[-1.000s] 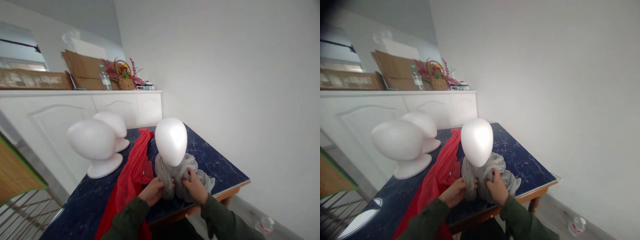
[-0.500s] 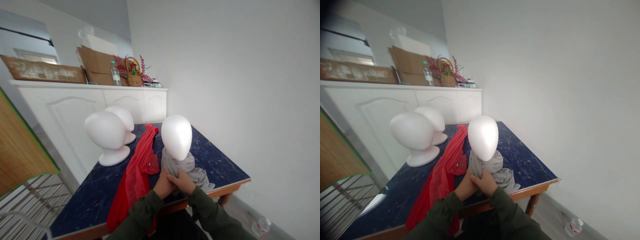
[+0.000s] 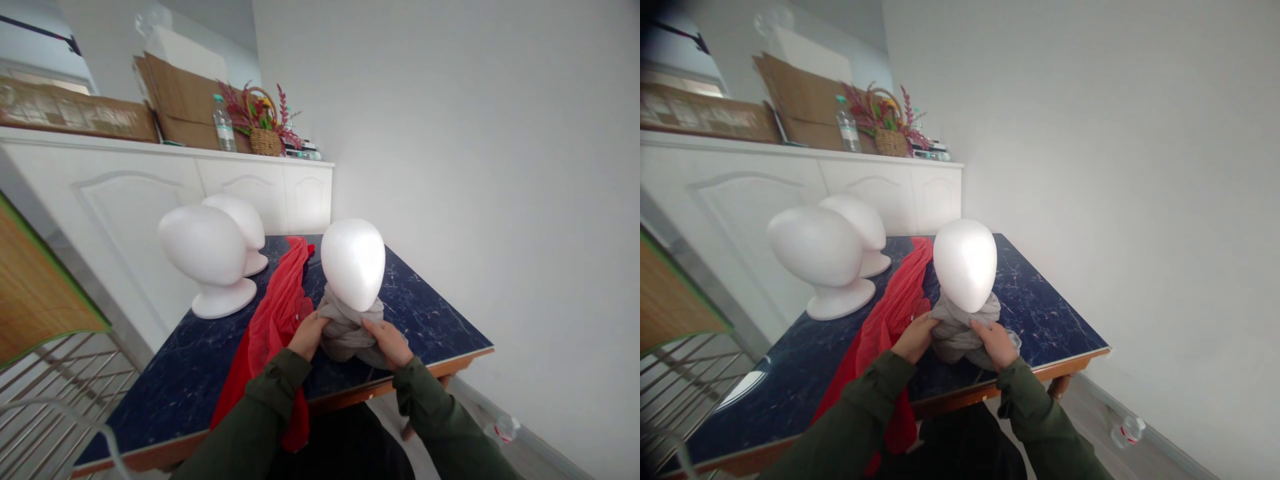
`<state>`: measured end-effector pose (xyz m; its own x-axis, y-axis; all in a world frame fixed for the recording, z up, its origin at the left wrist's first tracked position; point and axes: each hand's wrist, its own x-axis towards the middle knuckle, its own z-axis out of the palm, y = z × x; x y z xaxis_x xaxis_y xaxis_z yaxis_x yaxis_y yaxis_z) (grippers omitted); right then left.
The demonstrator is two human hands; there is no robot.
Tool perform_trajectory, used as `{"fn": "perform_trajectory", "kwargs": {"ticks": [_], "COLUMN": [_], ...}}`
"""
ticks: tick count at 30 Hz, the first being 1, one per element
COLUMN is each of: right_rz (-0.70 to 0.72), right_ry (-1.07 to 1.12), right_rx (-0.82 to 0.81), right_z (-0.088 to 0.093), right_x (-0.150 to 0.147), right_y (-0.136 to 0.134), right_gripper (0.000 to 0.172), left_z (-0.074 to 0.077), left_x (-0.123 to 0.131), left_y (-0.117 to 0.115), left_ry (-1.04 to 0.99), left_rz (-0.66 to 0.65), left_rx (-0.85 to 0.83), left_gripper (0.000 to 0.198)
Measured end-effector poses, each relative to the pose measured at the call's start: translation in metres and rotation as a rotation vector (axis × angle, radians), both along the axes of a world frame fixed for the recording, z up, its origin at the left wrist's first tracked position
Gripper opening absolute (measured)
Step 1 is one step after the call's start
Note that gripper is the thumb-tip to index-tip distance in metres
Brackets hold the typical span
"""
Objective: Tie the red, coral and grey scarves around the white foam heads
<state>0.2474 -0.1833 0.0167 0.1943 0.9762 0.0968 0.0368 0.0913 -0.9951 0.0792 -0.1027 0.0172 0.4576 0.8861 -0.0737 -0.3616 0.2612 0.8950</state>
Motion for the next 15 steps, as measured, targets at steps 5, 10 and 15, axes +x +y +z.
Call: {"fn": "perform_trajectory", "kwargs": {"ticks": [5,10,15], "right_rz": [-0.206,-0.365,-0.330], "right_ry": [-0.477,-0.778,-0.931], "right_rx": [-0.040,-0.026,-0.145], "right_z": [-0.019,-0.033,-0.040], "right_x": [0.069,0.069,0.029], "right_y": [0.011,0.035,0.051], "right_gripper": [0.027,0.018,0.040], "left_z": [0.013,0.012,0.004], "left_x": [-0.034,-0.032,-0.008], "left_y": [0.037,0.051,0.048], "left_ry": [0.126,0.293,0.310], "left_rz": [0.130,0.149,0.127], "left_rx": [-0.088,0.074,0.208], "left_gripper": [0.022,0.016,0.021]}}
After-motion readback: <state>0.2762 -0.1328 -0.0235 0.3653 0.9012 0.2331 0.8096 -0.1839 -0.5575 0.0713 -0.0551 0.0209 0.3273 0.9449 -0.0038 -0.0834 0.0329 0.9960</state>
